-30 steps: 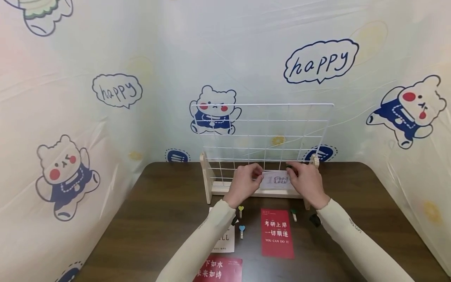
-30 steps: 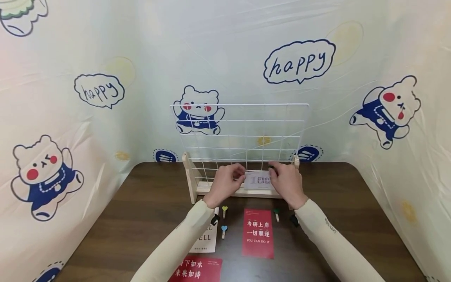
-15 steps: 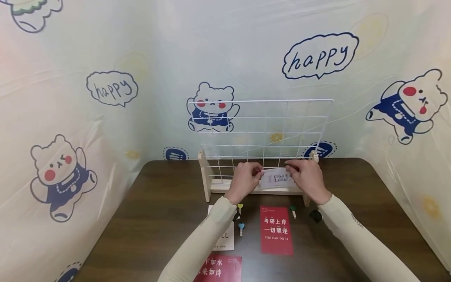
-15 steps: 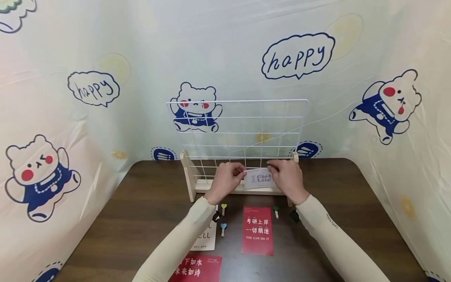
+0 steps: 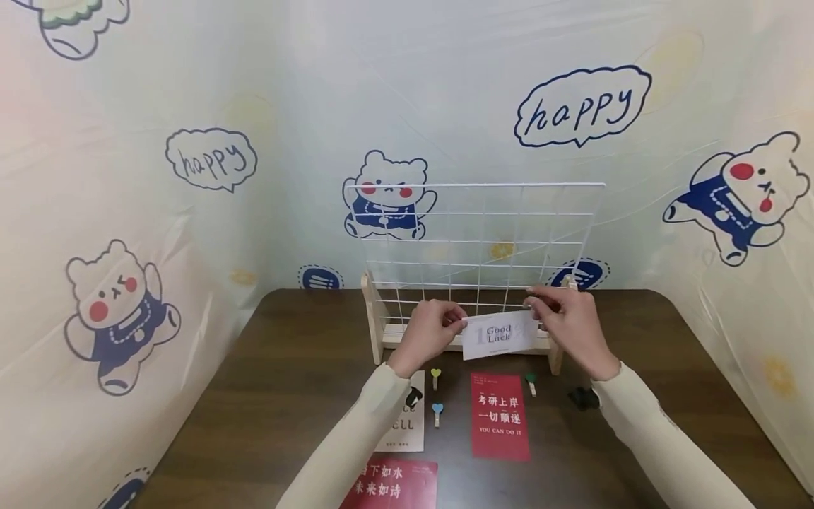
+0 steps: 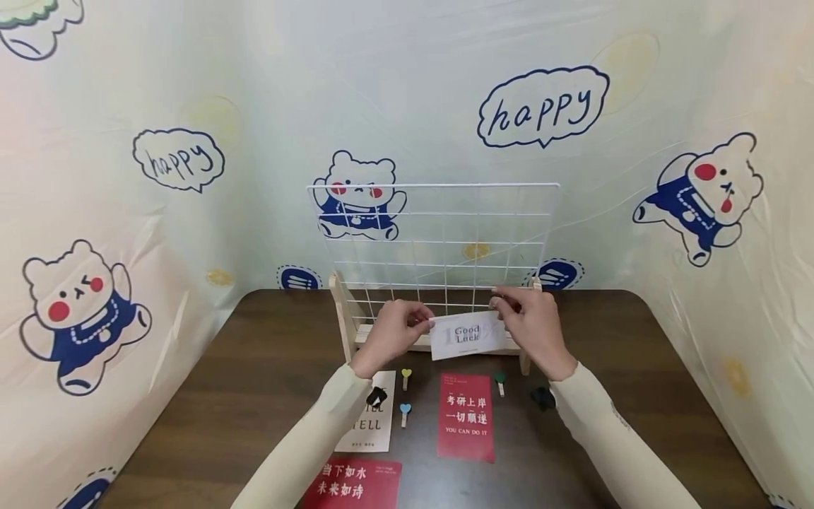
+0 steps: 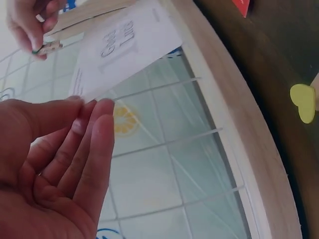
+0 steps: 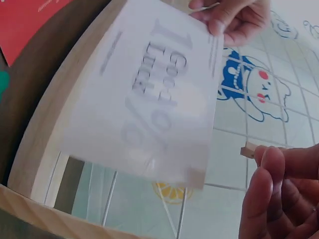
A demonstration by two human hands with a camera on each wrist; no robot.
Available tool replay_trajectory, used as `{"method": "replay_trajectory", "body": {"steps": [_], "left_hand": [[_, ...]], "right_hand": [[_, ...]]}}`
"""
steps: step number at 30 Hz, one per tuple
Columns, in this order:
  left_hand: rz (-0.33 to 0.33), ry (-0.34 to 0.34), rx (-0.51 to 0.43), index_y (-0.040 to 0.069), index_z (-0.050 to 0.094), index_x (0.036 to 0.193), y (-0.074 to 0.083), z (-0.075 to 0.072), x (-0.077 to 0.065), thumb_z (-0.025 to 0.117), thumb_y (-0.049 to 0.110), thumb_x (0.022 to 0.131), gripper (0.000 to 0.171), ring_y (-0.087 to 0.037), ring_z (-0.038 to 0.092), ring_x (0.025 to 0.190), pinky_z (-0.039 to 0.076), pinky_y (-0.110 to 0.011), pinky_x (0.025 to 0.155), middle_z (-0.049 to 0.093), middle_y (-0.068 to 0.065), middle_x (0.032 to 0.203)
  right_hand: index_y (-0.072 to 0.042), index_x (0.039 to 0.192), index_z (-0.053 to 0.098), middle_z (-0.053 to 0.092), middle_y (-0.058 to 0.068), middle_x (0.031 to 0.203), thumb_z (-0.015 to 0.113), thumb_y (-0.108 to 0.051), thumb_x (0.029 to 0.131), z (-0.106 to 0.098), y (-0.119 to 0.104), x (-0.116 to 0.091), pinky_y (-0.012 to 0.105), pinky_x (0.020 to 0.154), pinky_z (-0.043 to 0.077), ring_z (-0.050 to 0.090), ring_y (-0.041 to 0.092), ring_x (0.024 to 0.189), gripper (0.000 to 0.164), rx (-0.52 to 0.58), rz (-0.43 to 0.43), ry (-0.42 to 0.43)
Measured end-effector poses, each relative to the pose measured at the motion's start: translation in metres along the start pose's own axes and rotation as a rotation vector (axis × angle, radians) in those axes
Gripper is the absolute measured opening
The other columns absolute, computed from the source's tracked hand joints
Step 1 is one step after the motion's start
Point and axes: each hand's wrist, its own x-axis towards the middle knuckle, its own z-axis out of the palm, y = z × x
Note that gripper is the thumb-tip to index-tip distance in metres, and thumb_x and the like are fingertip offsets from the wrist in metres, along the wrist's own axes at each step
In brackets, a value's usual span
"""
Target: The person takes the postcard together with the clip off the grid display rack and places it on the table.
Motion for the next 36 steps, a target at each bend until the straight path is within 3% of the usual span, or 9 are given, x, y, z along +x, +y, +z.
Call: {"method": "replay_trajectory", "body": {"steps": [4,8,14,17,21,24,28,36], "left_hand": [[-0.030,-0.077,-0.063,0.011,0.079,0.099,0.002,-0.007,-0.017,0.074,0.017,0.098,0.007,-0.003,0.065,0.072,0.053,-0.018,0.061,0.077,-0.001,0.090],[-0.036,-0.179,-0.120,0.010,0.079,0.094,0.003,-0.014,-0.037,0.074,0.012,0.096,0.005,-0.003,0.065,0.068,0.055,-0.021,0.058,0.075,-0.001,0.085],[-0.032,-0.389,-0.224,0.007,0.079,0.089,0.006,-0.015,-0.072,0.077,0.003,0.090,0.005,-0.019,0.074,0.069,0.057,-0.020,0.058,0.077,0.000,0.078],[-0.071,-0.473,-0.285,0.007,0.078,0.085,0.010,-0.011,-0.092,0.078,-0.001,0.087,0.008,-0.022,0.074,0.065,0.056,-0.020,0.055,0.076,0.000,0.073],[-0.141,-0.529,-0.320,0.009,0.076,0.080,0.017,-0.005,-0.117,0.080,0.000,0.083,0.010,-0.008,0.067,0.057,0.053,-0.019,0.053,0.072,0.004,0.065],[-0.144,-0.537,-0.262,0.012,0.075,0.076,0.021,0.000,-0.130,0.081,0.004,0.082,0.013,0.000,0.063,0.053,0.051,-0.018,0.052,0.069,0.009,0.060],[-0.101,-0.529,-0.107,0.018,0.074,0.073,0.025,0.008,-0.140,0.083,0.012,0.082,0.014,0.008,0.058,0.050,0.049,-0.015,0.054,0.064,0.015,0.054],[0.014,-0.537,0.122,0.019,0.077,0.071,0.029,0.025,-0.154,0.084,0.020,0.083,0.013,0.011,0.048,0.050,0.042,-0.009,0.050,0.062,0.018,0.055]], "right_hand": [[-0.004,0.110,0.079,0.076,0.009,0.080,0.072,-0.009,0.096,-0.009,0.001,-0.015,0.020,0.052,0.047,0.059,0.009,0.060,0.016,-0.005,0.044,-0.006],[-0.003,0.110,0.079,0.077,0.011,0.084,0.071,-0.008,0.097,-0.014,0.003,-0.029,0.023,0.048,0.043,0.056,0.008,0.059,0.016,-0.018,0.075,-0.070],[0.003,0.113,0.077,0.072,0.007,0.074,0.069,-0.004,0.097,-0.018,0.006,-0.051,0.025,0.046,0.043,0.053,0.005,0.055,0.019,-0.004,0.172,-0.249],[0.005,0.115,0.075,0.070,0.006,0.073,0.069,-0.002,0.097,-0.018,0.009,-0.061,0.024,0.049,0.048,0.056,0.006,0.057,0.021,0.030,0.229,-0.345],[0.005,0.114,0.071,0.071,0.007,0.077,0.069,0.000,0.095,-0.015,0.017,-0.071,0.026,0.051,0.053,0.060,0.009,0.058,0.019,0.082,0.276,-0.461],[0.003,0.106,0.068,0.070,0.007,0.078,0.068,0.001,0.095,-0.013,0.025,-0.077,0.027,0.052,0.055,0.061,0.010,0.058,0.012,0.119,0.287,-0.556],[0.001,0.099,0.068,0.068,0.006,0.076,0.066,0.001,0.094,-0.009,0.032,-0.083,0.028,0.051,0.055,0.061,0.011,0.058,0.005,0.166,0.277,-0.659],[-0.003,0.094,0.069,0.069,0.005,0.073,0.066,-0.001,0.096,0.003,0.042,-0.097,0.027,0.048,0.053,0.061,0.012,0.057,0.004,0.235,0.307,-0.760]]}}
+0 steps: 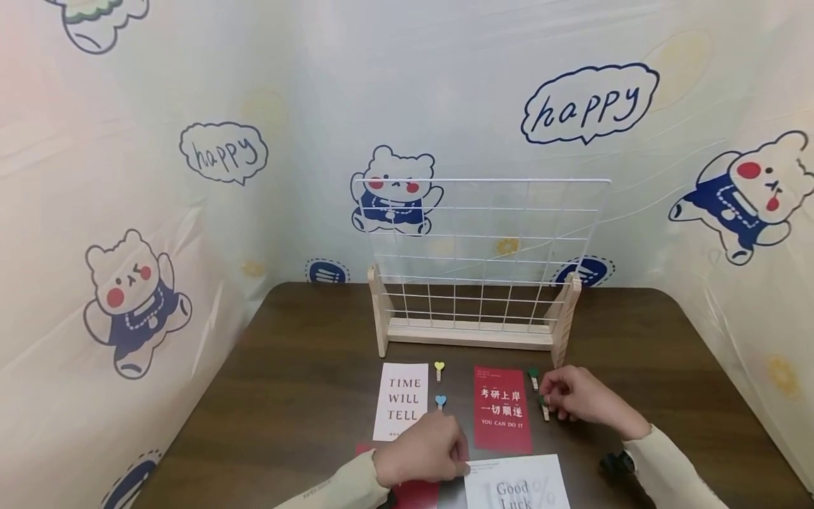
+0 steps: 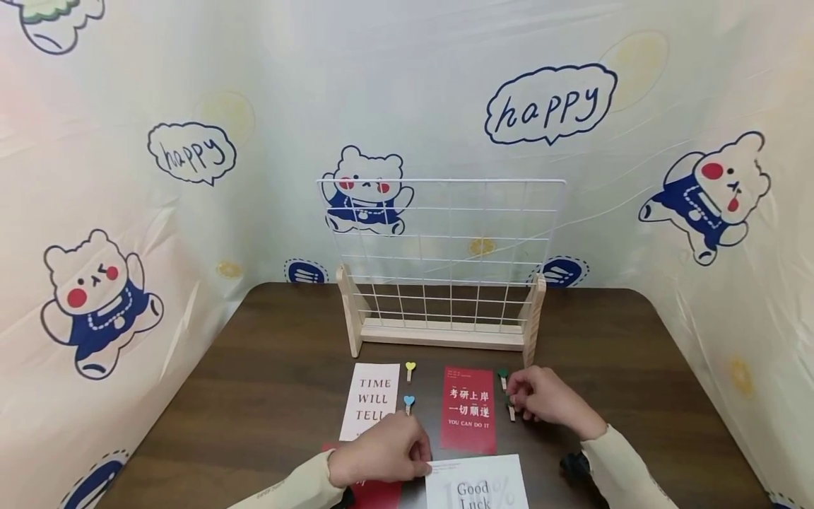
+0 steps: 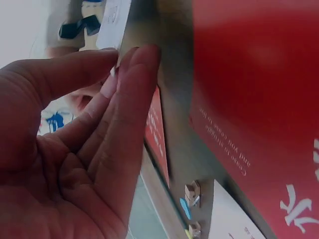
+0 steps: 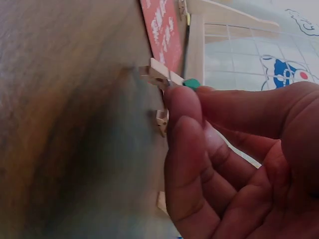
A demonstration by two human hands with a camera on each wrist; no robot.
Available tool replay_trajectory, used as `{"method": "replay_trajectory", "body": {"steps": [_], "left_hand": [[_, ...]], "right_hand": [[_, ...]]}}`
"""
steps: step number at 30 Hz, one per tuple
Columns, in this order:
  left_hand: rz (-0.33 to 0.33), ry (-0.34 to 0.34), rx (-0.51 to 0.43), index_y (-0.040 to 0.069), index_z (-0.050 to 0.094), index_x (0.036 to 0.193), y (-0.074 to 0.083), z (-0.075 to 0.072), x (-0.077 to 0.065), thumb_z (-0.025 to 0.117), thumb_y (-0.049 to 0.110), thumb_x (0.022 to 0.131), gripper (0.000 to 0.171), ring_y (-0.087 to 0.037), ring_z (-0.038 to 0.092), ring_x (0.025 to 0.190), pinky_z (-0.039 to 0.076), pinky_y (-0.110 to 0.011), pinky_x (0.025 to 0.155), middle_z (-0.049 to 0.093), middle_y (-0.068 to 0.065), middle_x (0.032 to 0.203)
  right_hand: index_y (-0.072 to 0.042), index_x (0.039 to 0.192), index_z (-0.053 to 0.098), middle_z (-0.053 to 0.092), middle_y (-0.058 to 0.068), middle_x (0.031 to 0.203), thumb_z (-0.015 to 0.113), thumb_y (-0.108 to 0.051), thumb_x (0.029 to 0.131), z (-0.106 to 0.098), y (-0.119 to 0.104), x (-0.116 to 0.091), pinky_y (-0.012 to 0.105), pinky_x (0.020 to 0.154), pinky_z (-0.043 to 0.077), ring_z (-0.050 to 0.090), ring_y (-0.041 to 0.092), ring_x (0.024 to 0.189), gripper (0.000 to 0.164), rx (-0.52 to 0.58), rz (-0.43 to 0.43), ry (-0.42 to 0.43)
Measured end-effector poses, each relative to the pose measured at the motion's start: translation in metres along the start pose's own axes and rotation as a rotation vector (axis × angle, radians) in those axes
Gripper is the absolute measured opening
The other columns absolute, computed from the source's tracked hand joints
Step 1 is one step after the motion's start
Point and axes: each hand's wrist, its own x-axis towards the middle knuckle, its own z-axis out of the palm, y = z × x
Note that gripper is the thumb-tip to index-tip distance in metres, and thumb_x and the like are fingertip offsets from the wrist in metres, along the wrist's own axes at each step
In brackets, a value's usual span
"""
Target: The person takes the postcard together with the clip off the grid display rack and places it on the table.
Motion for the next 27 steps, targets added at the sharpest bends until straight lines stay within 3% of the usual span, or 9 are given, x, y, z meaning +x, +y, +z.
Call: {"method": "replay_trajectory", "body": {"steps": [6,13,27], "left_hand": [[0.030,-0.008,0.108,0.022,0.079,0.073,0.004,0.010,0.003,0.083,0.021,0.084,0.013,0.006,0.048,0.054,0.039,-0.011,0.052,0.062,0.017,0.057],[0.061,0.045,0.218,0.022,0.077,0.071,0.006,0.009,0.006,0.083,0.020,0.085,0.016,0.002,0.042,0.051,0.034,-0.013,0.050,0.060,0.016,0.055],[0.065,0.104,0.267,0.023,0.074,0.066,0.005,0.012,0.011,0.087,0.019,0.081,0.021,0.003,0.043,0.052,0.036,-0.016,0.055,0.061,0.015,0.056]], "right_hand": [[-0.003,0.092,0.068,0.068,0.005,0.072,0.067,-0.003,0.096,0.004,0.008,0.004,0.028,0.048,0.052,0.061,0.014,0.058,0.004,-0.002,0.039,-0.018],[-0.002,0.093,0.067,0.067,0.006,0.072,0.065,-0.002,0.096,0.005,0.007,0.006,0.029,0.048,0.053,0.060,0.017,0.058,0.004,0.006,0.069,-0.014],[-0.003,0.092,0.066,0.063,0.005,0.070,0.063,0.002,0.093,0.006,0.005,0.007,0.030,0.048,0.052,0.060,0.017,0.058,0.006,0.000,0.100,0.020]]}}
